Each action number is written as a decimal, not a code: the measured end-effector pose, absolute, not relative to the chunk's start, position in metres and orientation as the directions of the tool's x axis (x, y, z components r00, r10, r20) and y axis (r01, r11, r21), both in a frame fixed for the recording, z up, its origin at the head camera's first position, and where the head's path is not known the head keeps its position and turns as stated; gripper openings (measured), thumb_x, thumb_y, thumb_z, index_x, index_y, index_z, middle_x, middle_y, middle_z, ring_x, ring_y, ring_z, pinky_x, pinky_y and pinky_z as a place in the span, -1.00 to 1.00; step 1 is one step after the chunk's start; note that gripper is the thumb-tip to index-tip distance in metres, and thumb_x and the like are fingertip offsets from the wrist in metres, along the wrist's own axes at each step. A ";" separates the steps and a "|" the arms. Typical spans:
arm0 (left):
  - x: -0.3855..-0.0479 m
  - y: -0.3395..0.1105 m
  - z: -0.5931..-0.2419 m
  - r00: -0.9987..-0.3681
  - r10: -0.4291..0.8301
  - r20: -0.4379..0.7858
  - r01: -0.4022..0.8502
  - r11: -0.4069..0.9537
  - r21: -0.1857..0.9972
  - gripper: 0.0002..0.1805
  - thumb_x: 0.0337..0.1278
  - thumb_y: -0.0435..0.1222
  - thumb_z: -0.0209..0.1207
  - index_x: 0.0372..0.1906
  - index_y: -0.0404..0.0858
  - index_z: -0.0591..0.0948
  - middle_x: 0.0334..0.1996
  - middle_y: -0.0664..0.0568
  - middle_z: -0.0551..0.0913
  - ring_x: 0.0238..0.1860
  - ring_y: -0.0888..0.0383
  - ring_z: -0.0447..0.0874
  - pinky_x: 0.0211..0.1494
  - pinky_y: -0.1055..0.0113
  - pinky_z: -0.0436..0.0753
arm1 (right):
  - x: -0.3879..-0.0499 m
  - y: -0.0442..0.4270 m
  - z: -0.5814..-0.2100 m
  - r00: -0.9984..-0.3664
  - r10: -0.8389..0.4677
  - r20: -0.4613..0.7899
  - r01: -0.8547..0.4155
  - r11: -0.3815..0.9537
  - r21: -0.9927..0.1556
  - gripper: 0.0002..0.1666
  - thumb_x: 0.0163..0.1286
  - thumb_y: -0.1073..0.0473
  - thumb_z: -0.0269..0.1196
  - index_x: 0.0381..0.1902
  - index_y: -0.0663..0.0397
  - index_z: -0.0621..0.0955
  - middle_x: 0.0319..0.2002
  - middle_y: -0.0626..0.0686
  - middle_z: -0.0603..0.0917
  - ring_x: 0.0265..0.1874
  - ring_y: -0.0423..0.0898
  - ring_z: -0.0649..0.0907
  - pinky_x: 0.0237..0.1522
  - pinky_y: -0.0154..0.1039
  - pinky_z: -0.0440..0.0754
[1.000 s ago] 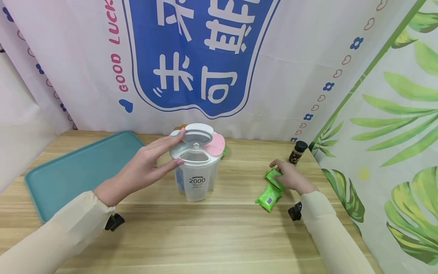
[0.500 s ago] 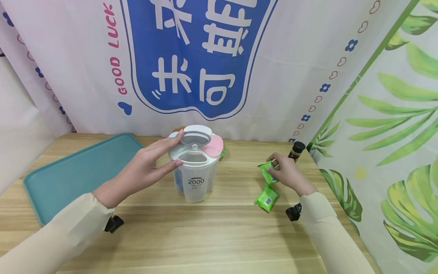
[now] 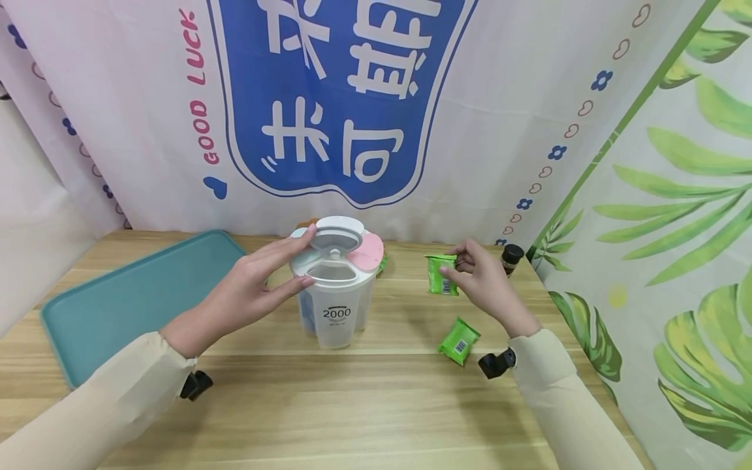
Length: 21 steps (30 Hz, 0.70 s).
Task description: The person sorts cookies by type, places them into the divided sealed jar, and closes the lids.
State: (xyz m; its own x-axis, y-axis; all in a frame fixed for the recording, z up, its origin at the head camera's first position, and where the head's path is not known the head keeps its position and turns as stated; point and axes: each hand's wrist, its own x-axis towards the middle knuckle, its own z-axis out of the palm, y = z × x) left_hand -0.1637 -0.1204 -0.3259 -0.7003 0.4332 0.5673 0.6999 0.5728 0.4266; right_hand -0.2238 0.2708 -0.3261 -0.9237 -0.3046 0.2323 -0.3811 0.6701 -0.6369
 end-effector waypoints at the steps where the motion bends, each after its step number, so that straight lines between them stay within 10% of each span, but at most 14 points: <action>1: -0.164 -0.120 -0.326 -0.700 0.434 0.568 0.700 0.573 0.425 -0.15 0.34 -0.17 0.38 0.64 -0.02 0.27 0.54 -0.01 0.46 0.51 -0.06 0.50 0.53 -0.03 0.55 | -0.221 0.267 -0.323 -0.916 -0.308 0.256 -0.400 0.665 -0.631 -0.63 0.48 0.20 0.37 0.12 0.28 0.55 -0.37 0.11 0.68 -0.45 -0.37 0.51 -0.38 -0.42 0.56; 10: -0.165 -0.121 -0.327 -0.697 0.438 0.568 0.701 0.583 0.410 -0.15 0.34 -0.14 0.38 0.64 -0.01 0.27 0.53 -0.01 0.47 0.50 -0.06 0.52 0.52 -0.03 0.56 | -0.206 0.238 -0.298 -0.812 -0.278 0.514 -0.579 0.499 -0.645 -0.69 0.42 0.43 0.34 0.04 0.44 0.52 -0.10 0.28 0.76 -0.18 -0.52 0.70 -0.18 -0.57 0.74; 21: -0.164 -0.121 -0.325 -0.693 0.436 0.574 0.703 0.587 0.402 -0.14 0.32 -0.14 0.40 0.64 -0.02 0.28 0.52 -0.02 0.49 0.49 -0.08 0.52 0.51 -0.06 0.57 | -0.192 0.206 -0.266 -0.760 -0.255 0.598 -0.649 0.268 -0.712 -0.79 0.40 0.47 0.33 -0.07 0.45 0.55 -0.18 -0.26 0.80 -0.21 -0.30 0.80 -0.11 -0.42 0.81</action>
State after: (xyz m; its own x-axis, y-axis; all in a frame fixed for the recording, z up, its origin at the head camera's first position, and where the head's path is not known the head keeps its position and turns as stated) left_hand -0.1640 -0.1209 -0.3252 -0.6926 0.4364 0.5743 0.7030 0.5868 0.4018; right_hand -0.1920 0.2060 -0.2657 -0.7602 -0.2550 0.5976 -0.6494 0.2682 -0.7116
